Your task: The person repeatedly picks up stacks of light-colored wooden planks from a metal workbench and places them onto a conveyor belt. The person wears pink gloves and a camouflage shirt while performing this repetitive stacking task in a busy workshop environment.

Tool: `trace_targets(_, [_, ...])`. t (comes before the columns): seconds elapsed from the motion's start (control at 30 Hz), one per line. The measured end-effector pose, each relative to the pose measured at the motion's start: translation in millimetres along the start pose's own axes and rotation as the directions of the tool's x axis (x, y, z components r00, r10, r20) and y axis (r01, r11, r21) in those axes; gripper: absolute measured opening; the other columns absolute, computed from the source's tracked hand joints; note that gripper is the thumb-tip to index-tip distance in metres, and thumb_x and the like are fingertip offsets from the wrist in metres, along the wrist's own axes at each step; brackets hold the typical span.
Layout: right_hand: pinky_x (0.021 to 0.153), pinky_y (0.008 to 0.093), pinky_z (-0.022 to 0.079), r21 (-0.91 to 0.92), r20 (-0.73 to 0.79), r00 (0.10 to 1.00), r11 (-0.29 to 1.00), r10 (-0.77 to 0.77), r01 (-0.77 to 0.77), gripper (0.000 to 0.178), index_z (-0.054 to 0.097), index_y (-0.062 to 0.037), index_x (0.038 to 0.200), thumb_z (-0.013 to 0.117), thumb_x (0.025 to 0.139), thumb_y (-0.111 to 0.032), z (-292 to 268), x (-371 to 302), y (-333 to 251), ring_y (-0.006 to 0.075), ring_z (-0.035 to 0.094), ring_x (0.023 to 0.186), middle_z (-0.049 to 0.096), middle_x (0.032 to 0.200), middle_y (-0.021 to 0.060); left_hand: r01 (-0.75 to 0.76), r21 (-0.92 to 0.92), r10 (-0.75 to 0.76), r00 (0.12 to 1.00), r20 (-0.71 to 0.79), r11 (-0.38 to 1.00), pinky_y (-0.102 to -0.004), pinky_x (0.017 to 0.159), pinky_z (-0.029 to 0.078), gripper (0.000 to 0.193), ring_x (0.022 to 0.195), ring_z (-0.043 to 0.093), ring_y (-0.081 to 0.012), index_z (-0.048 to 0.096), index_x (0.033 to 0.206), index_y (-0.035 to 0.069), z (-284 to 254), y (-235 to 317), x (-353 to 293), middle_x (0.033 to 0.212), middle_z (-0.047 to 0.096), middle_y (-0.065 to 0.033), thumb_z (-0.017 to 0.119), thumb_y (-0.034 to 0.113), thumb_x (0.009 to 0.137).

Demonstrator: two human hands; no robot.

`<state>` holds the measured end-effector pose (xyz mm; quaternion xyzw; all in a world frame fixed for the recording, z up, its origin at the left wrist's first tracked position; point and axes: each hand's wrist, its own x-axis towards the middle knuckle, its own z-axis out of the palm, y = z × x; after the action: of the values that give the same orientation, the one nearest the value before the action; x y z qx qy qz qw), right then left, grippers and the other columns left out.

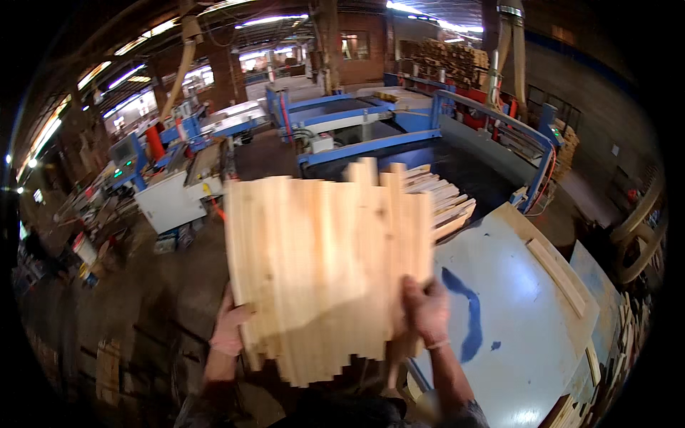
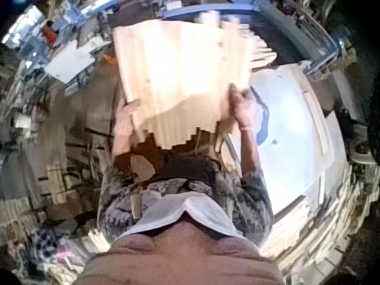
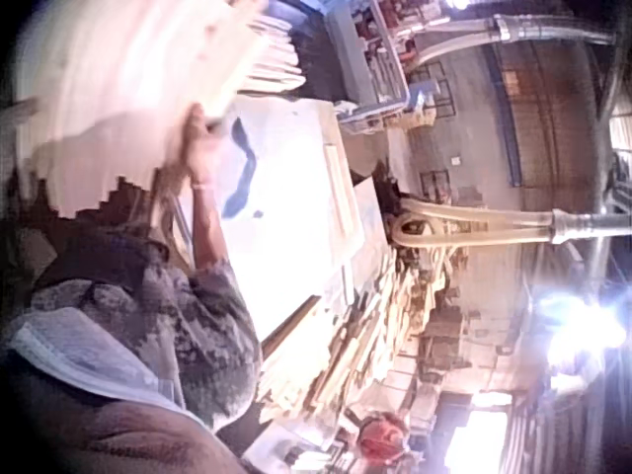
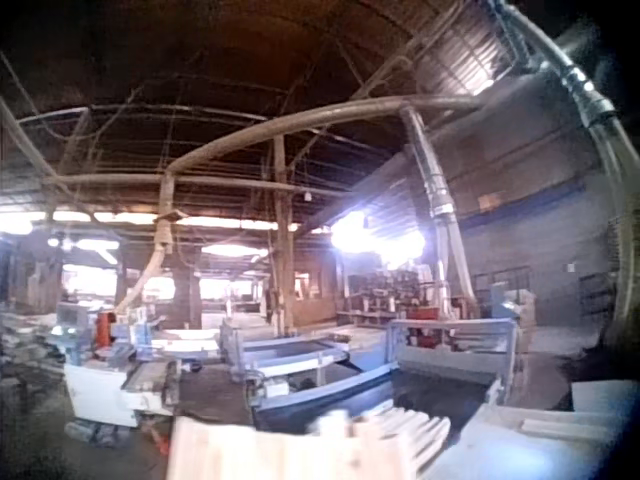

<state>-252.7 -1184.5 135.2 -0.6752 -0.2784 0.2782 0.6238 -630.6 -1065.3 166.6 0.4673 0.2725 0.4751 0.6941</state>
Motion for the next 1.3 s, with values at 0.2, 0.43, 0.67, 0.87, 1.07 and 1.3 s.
trace_targets(0.2, [0.082,0.034,0.057,0.1,0.289,0.954,0.993,-0.083,0.057,0.052,0.071,-0.0003,0.125,0.08,0.096,-0.043,180,131,3,0.0137,0.068,0.089,0.077,0.099,0.0086,-0.236,0.097,0.251,0.951,-0.182,0.967,-0.0455,0.1,0.058,0.082,0.122,0.067,-0.0334,0.047,0.154,0.001,-97,31,95,0.14,0.064,-0.018,0.08,0.017,0.08])
trace_targets(0.43, [0.094,0.0356,0.057,0.179,0.402,0.905,0.982,-0.137,0.069,0.056,0.066,-0.0039,0.138,0.079,0.097,-0.04,389,247,-8,0.0178,0.073,0.102,0.079,0.114,0.0111,-0.313,0.274,0.36,0.923,-0.138,0.909,-0.042,0.092,0.062,0.087,0.11,0.072,-0.0298,0.047,0.154,-0.001,-240,92,256,0.129,0.067,-0.0154,0.085,0.04,0.088])
trace_targets(0.67, [0.1,0.0363,0.055,0.382,0.311,0.95,0.919,-0.027,-0.099,0.065,0.06,0.0015,0.143,0.081,0.097,-0.039,455,358,-27,0.0192,0.07,0.111,0.075,0.123,0.0142,-0.195,0.274,0.186,0.981,0.059,0.942,-0.0417,0.098,0.06,0.081,0.117,0.07,-0.0279,0.045,0.156,0.001,-293,135,476,0.137,0.065,-0.0156,0.078,0.044,0.096])
trace_targets(0.87, [0.098,0.0358,0.058,0.298,0.104,0.994,0.954,-0.016,-0.016,0.071,0.056,0.0071,0.142,0.082,0.096,-0.041,436,471,-29,0.0202,0.072,0.108,0.074,0.123,0.0173,-0.3,0.592,0.15,0.945,0.29,0.748,-0.0401,0.098,0.06,0.077,0.12,0.069,-0.0269,0.041,0.16,0.001,-329,99,737,0.142,0.064,-0.0159,0.073,0.038,0.1])
trace_targets(1.07, [0.091,0.0354,0.06,0.279,-0.123,0.984,0.956,0.128,-0.089,0.068,0.056,0.0118,0.134,0.082,0.097,-0.039,393,555,-22,0.0207,0.073,0.099,0.073,0.116,0.0193,0.021,0.404,-0.229,0.85,0.474,0.914,-0.037,0.095,0.061,0.078,0.116,0.071,-0.0256,0.045,0.156,-0.002,-154,74,906,0.139,0.065,-0.0173,0.074,0.039,0.097])
trace_targets(1.3, [0.083,0.0341,0.06,0.205,-0.371,0.881,0.951,0.295,-0.232,0.063,0.06,0.0115,0.127,0.082,0.095,-0.038,368,605,13,0.0185,0.071,0.092,0.073,0.107,0.0156,0.356,0.385,-0.519,0.678,0.521,0.851,-0.038,0.086,0.062,0.064,0.099,0.075,-0.0236,0.064,0.137,-0.002,-63,-45,1056,0.118,0.074,-0.0128,0.078,0.038,0.089])
